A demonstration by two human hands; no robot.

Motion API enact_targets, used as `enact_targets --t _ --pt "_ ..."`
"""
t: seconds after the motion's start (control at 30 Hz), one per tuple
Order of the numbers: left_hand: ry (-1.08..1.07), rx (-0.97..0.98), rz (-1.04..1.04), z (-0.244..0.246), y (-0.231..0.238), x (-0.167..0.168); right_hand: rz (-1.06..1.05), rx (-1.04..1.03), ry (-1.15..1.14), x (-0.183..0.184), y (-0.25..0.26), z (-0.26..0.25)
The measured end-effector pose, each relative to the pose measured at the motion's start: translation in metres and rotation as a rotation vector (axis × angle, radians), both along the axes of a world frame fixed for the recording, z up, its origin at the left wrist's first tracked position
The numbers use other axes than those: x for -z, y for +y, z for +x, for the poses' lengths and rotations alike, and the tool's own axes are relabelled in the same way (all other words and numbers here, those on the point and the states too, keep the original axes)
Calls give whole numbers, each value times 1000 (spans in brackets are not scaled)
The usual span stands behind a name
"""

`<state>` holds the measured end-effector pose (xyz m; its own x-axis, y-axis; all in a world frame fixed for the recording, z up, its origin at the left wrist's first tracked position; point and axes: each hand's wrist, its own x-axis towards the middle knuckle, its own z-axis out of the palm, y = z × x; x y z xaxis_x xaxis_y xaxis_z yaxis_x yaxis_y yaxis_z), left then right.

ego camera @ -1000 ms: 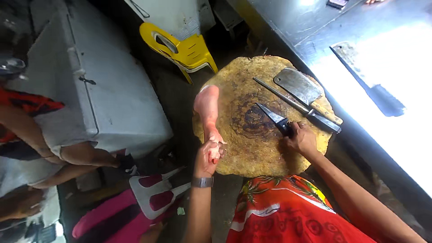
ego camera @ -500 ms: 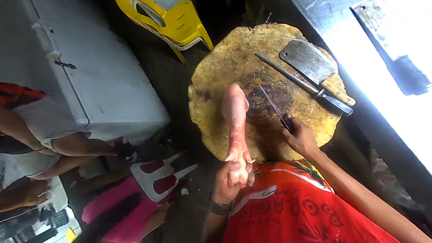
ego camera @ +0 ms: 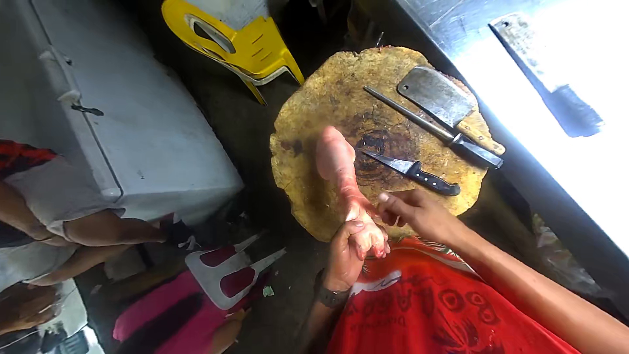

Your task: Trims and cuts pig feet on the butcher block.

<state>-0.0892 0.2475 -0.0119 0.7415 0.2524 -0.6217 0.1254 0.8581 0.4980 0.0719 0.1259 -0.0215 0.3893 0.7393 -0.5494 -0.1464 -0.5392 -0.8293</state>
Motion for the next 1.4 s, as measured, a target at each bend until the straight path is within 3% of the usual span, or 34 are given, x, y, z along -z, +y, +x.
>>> enact_targets --t 0.1,0.37,0.57,0.87,1.13,1.4 --pt "35 -9 63 10 -8 -3 -90 -88 -245 -10 14 -10" --pt "85 -112 -23 20 -16 0 1 92 -317 1 -1 -22" --pt "7 -124 -89 17 -4 0 147 310 -236 12 -19 -10" --pt "-13 -115 -65 12 2 0 197 164 42 2 8 -16" --pt "135 -12 43 19 -16 8 -47 76 -122 9 14 -12" --pt "82 -58 -27 15 -11 8 30 158 -84 38 2 -15"
